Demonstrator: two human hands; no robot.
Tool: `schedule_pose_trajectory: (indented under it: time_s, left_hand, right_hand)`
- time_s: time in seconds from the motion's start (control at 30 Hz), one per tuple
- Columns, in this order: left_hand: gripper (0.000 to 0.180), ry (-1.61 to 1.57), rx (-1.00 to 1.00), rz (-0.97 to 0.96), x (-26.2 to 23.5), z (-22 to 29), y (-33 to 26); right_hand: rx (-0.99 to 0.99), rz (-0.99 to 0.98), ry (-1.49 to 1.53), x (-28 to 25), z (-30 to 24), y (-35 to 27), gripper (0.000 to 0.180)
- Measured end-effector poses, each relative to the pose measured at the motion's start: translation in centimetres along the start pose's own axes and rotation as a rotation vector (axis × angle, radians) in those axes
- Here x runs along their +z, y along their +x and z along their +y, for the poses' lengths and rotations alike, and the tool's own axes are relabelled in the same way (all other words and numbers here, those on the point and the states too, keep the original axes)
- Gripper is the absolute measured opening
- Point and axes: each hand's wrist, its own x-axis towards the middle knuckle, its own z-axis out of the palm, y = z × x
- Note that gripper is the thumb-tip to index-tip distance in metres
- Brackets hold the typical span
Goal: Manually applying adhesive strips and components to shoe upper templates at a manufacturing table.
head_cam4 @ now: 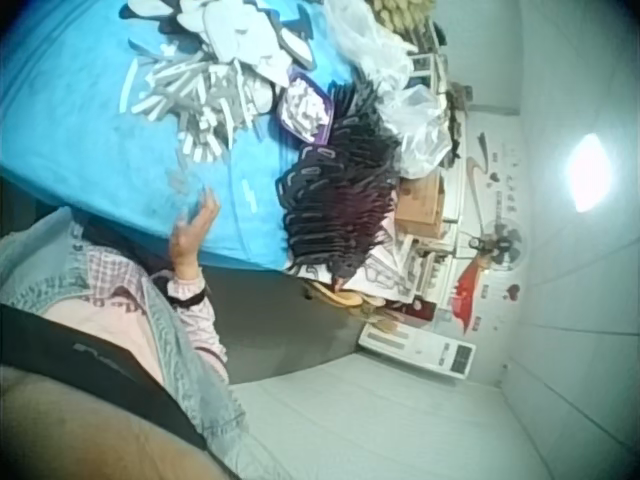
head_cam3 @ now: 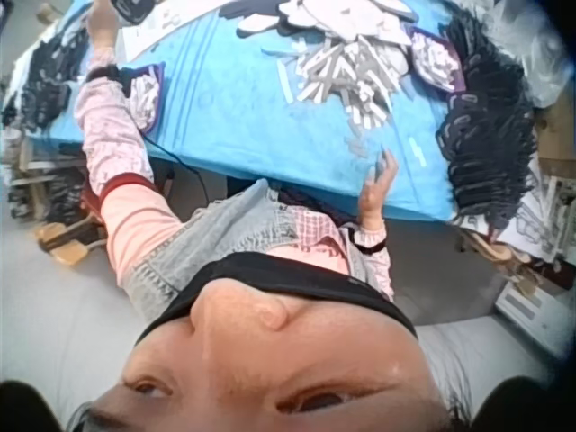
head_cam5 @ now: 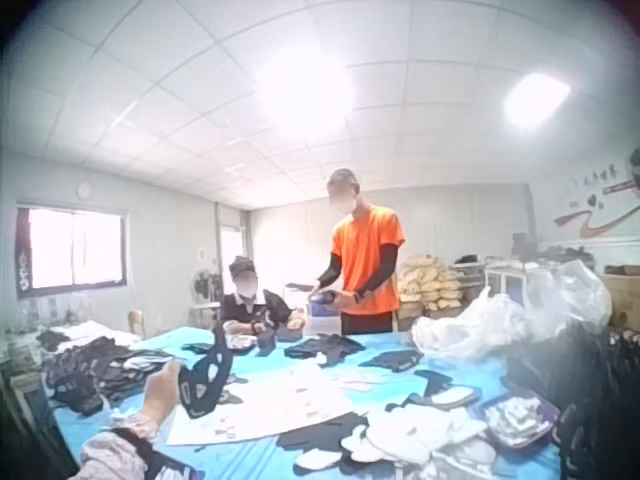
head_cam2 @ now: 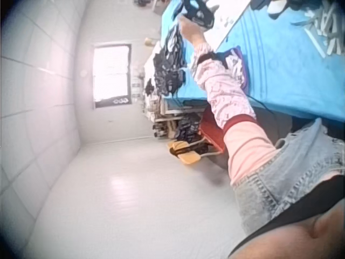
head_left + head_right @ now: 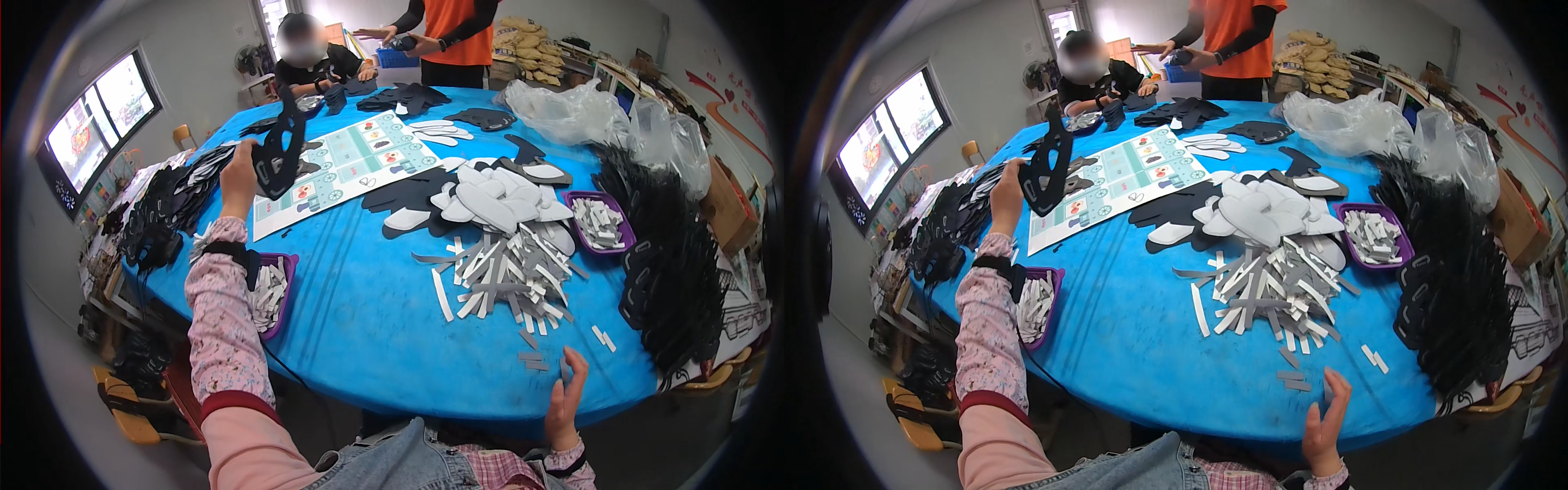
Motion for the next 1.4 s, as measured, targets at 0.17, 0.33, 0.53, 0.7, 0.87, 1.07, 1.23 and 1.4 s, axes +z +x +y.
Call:
schedule_pose_trajectory:
  time_s: [0.17, 0.33, 0.53, 0.7, 0.87, 1.07, 1.23, 1.4]
  left_hand:
    - [0.024, -0.527, 0.023, -0.094, -5.6, 11.5, 2.1]
    - [0.025, -0.962, 0.297, -0.328, -12.3, 20.6, -0.3]
    - [0.029, -1.092, 0.476, -0.452, -15.2, 25.9, -4.6]
    - [0.084, -2.461, -0.368, -0.908, -11.6, 25.8, -7.7]
    - [0.076, -2.952, -1.056, -0.818, -12.0, 30.1, -15.9]
    - [0.03, -1.987, -1.003, -0.998, -13.8, 33.4, -18.1]
    - [0.018, -1.751, -0.945, -0.629, -13.3, 29.5, -19.8]
    - [0.039, -1.753, -0.928, -0.545, -14.1, 28.7, -21.0]
  right_hand:
    - [-0.048, 0.022, 0.227, -1.0, -1.8, 3.5, 0.043]
    - [-0.021, -0.081, 0.482, -0.8, -5.2, 8.8, 0.047]
    - [0.203, -0.207, 0.795, -1.6, -5.9, 9.5, 0.018]
    - [0.24, -0.085, 0.877, -1.1, -4.8, 8.5, 0.013]
    - [0.268, -0.003, 1.0, 0.8, -3.8, 7.7, 0.012]
    - [0.264, -0.082, 1.063, 1.5, -3.5, 6.2, 0.013]
    - [-0.006, -0.105, 0.164, -2.1, -0.6, 5.4, 0.021]
    - [-0.155, -0.185, -0.23, -2.1, 1.4, 3.6, 0.021]
